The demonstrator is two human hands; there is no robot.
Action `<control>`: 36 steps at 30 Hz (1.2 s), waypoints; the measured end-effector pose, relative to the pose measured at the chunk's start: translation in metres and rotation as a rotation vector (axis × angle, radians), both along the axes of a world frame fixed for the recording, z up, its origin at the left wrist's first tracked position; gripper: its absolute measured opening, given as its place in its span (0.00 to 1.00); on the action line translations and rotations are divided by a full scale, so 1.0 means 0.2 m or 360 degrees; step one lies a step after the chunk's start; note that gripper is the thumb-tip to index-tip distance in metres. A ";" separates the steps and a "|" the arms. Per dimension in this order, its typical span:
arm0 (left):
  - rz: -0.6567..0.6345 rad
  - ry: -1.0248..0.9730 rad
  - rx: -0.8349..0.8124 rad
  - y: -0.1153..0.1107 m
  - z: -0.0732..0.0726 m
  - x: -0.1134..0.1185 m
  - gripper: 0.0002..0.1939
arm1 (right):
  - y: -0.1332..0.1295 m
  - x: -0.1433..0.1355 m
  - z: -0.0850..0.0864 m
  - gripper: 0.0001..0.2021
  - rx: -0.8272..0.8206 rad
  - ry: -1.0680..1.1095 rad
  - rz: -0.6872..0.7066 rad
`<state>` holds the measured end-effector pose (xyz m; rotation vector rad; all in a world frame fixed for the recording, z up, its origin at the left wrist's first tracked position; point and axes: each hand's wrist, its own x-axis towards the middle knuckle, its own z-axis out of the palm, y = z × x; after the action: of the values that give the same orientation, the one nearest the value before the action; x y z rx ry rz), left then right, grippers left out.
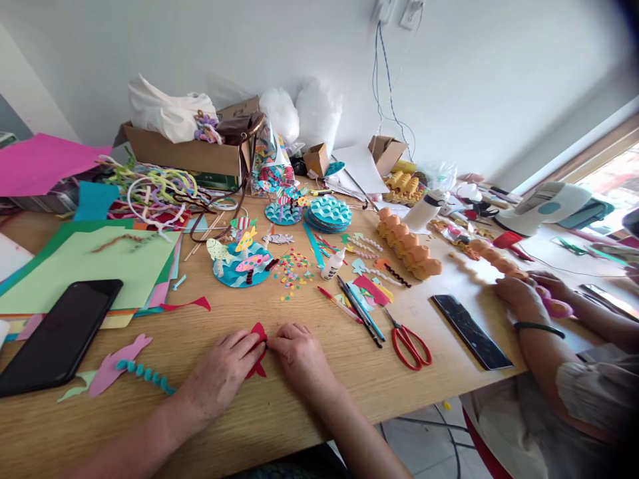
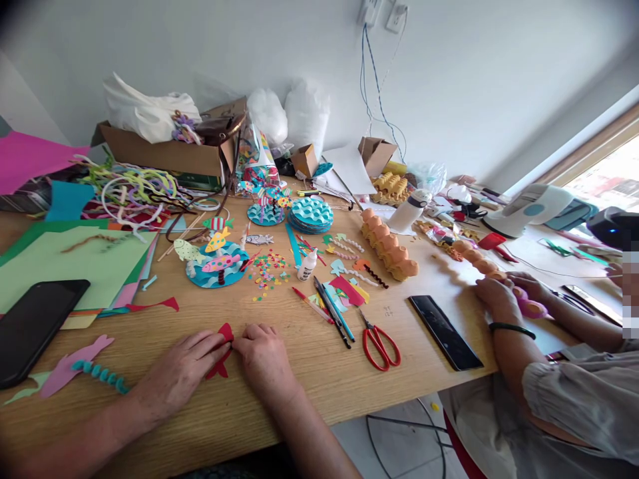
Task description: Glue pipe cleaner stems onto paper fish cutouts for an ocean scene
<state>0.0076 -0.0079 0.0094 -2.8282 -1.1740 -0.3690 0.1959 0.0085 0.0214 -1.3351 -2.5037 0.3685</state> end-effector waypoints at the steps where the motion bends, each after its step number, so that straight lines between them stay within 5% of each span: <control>1: -0.0016 -0.0026 0.0012 0.00 -0.01 -0.01 0.18 | 0.00 0.00 0.00 0.09 0.0004 0.0000 -0.0001; 11: -0.0112 -0.0199 -0.0007 0.01 -0.01 -0.06 0.21 | 0.00 -0.01 -0.01 0.11 0.0011 0.0043 -0.0018; 36: -0.0020 0.0042 0.0000 -0.01 -0.01 -0.02 0.21 | 0.00 0.00 -0.01 0.08 0.0075 -0.0111 0.0064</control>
<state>0.0044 -0.0100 0.0072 -2.8327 -1.1520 -0.3312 0.1956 0.0081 0.0203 -1.3029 -2.5824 0.2741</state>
